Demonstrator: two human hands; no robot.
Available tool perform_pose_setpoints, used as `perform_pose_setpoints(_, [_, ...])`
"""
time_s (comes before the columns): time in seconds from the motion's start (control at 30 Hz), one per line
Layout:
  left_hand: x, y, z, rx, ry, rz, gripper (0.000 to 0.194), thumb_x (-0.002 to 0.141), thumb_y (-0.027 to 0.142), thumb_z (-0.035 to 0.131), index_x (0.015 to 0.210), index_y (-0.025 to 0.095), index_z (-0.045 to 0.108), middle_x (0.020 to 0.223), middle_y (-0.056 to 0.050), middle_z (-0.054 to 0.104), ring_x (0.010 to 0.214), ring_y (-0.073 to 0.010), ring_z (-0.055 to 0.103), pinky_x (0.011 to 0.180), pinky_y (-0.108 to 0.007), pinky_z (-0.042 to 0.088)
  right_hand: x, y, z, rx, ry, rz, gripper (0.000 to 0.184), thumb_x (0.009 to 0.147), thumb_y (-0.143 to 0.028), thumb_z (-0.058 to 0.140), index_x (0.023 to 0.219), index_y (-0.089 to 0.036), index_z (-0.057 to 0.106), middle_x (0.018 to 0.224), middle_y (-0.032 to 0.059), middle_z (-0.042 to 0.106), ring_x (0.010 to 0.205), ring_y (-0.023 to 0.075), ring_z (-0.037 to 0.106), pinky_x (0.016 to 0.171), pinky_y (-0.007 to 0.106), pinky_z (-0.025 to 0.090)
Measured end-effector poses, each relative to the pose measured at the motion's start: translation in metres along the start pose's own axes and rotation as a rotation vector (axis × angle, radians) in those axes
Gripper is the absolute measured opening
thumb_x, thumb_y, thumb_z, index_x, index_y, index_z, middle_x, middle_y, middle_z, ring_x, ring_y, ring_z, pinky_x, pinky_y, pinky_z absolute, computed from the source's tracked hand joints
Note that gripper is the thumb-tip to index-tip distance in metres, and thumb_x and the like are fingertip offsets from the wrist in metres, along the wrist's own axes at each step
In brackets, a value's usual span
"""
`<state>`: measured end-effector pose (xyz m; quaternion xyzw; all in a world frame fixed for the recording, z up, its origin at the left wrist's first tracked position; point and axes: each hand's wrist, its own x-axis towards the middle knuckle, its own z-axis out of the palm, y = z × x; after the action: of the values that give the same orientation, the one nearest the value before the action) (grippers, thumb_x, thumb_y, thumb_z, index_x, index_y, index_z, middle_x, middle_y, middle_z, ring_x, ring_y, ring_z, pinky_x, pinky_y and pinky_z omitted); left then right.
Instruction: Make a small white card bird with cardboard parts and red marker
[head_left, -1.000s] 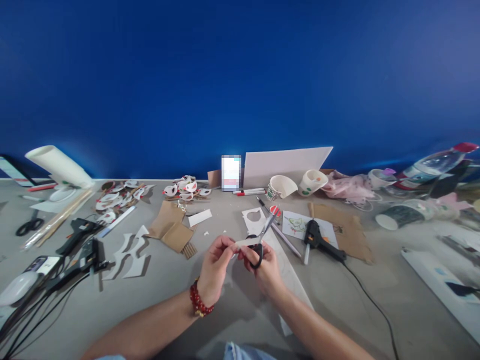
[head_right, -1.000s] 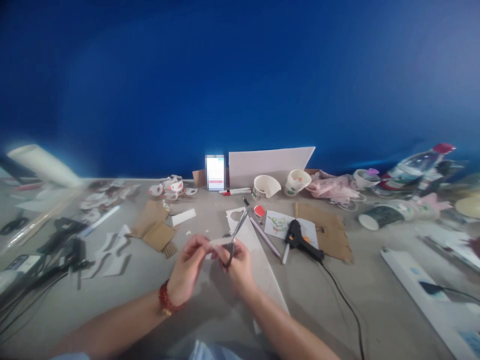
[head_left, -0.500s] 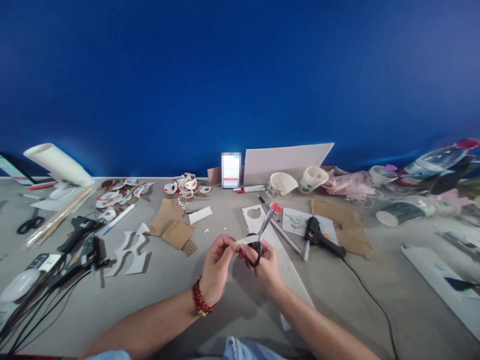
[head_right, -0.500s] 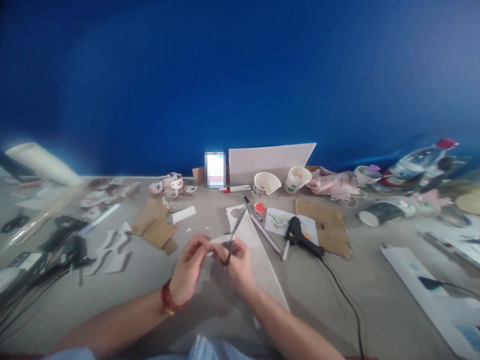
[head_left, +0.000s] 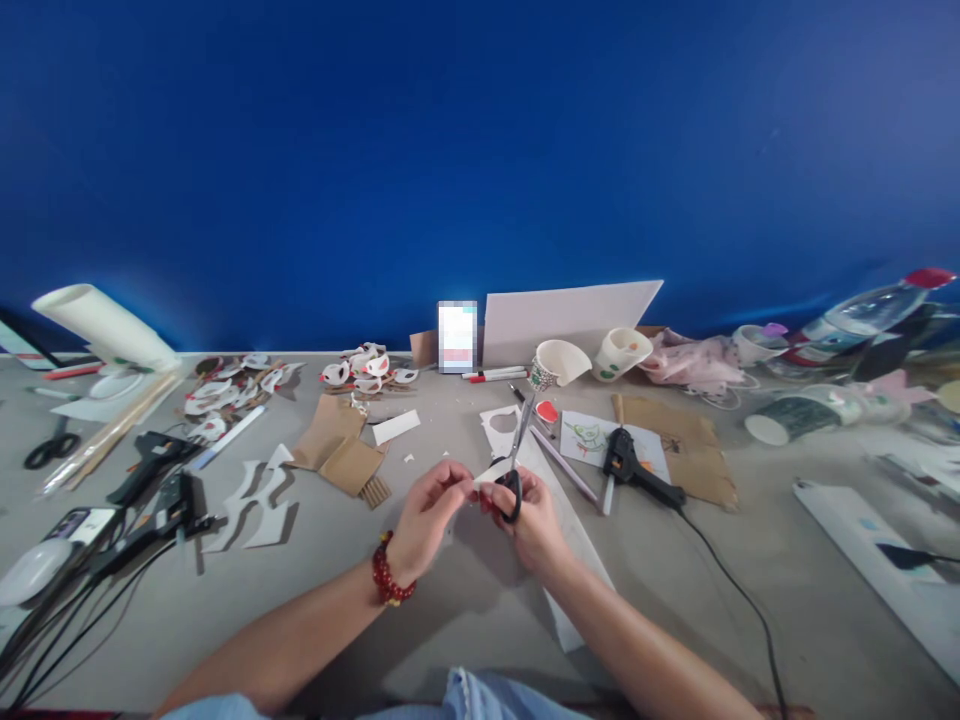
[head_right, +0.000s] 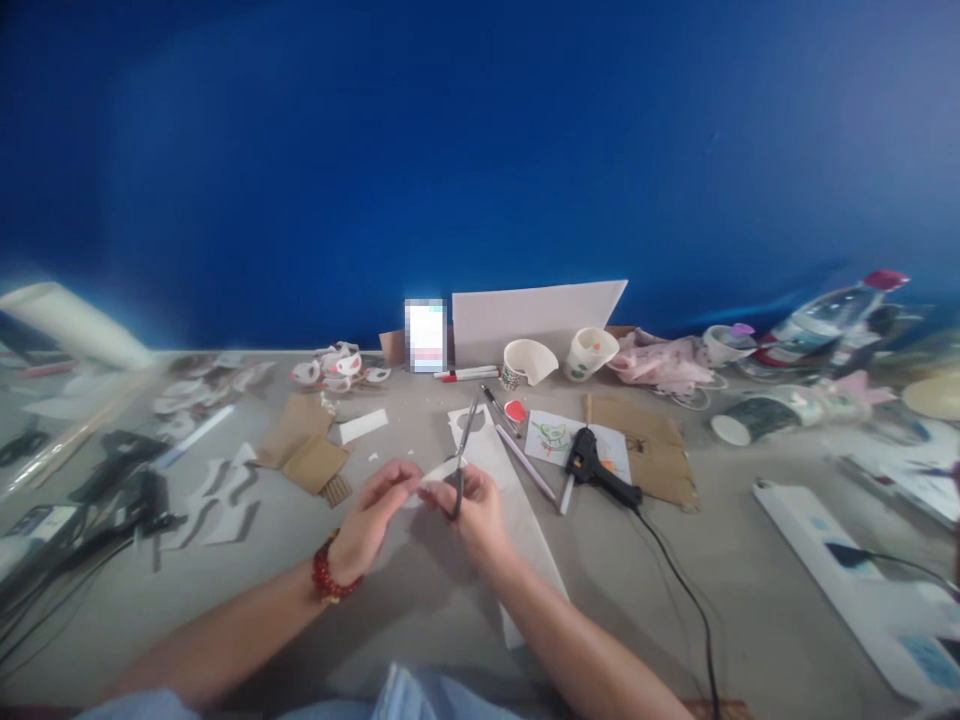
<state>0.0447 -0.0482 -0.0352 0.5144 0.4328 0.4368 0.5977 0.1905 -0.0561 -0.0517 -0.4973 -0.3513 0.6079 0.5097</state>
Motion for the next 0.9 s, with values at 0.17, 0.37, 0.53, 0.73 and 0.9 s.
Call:
perform_pose_setpoints(0.17, [0.004, 0.006, -0.007, 0.245, -0.031, 0.081, 0.017, 0.084, 0.030, 0.059, 0.074, 0.017, 0.057, 0.071, 0.000, 0.057, 0.070, -0.0136, 0.051, 0.066, -0.022, 0.040, 0.000, -0.011, 0.001, -0.035, -0.016, -0.010, 0.020, 0.064, -0.029, 0.071, 0.056, -0.018, 0.056, 0.048, -0.0035, 0.056, 0.040, 0.0066, 0.037, 0.039, 0.020, 0.025])
perform_pose_setpoints(0.37, [0.003, 0.015, -0.009, 0.418, -0.055, 0.079, 0.015, 0.084, 0.026, 0.056, 0.073, 0.017, 0.060, 0.068, 0.000, 0.057, 0.062, -0.0119, 0.048, 0.047, -0.018, 0.029, 0.001, -0.018, 0.002, -0.115, -0.044, -0.054, 0.017, 0.065, -0.027, 0.069, 0.056, -0.018, 0.057, 0.047, -0.0042, 0.056, 0.039, 0.0068, 0.037, 0.040, 0.020, 0.027])
perform_pose_setpoints(0.53, [0.005, 0.017, -0.009, 0.215, -0.080, 0.042, 0.018, 0.086, 0.026, 0.054, 0.072, 0.016, 0.058, 0.070, 0.000, 0.060, 0.069, -0.0132, 0.053, 0.064, -0.021, 0.040, 0.002, -0.012, -0.003, -0.145, -0.088, -0.058, 0.028, 0.073, -0.037, 0.071, 0.060, -0.017, 0.058, 0.050, -0.0027, 0.056, 0.039, 0.0062, 0.036, 0.039, 0.021, 0.025])
perform_pose_setpoints(0.73, [0.007, 0.023, -0.013, 0.049, 0.033, -0.022, 0.018, 0.084, 0.032, 0.059, 0.073, 0.017, 0.058, 0.069, 0.000, 0.058, 0.067, -0.0130, 0.050, 0.064, -0.022, 0.039, 0.003, -0.006, -0.010, -0.048, -0.032, -0.179, 0.041, 0.088, -0.057, 0.053, 0.090, -0.017, 0.062, 0.071, 0.0019, 0.064, 0.043, 0.0082, 0.041, 0.042, 0.022, 0.030])
perform_pose_setpoints(0.9, [0.007, 0.029, -0.016, 0.015, 0.120, 0.033, 0.018, 0.085, 0.033, 0.060, 0.074, 0.018, 0.057, 0.070, 0.001, 0.058, 0.069, -0.0135, 0.051, 0.067, -0.023, 0.039, -0.001, -0.001, -0.005, -0.155, -0.207, -0.093, 0.049, 0.083, -0.064, 0.055, 0.081, -0.015, 0.060, 0.063, 0.0014, 0.061, 0.042, 0.0069, 0.040, 0.040, 0.020, 0.030])
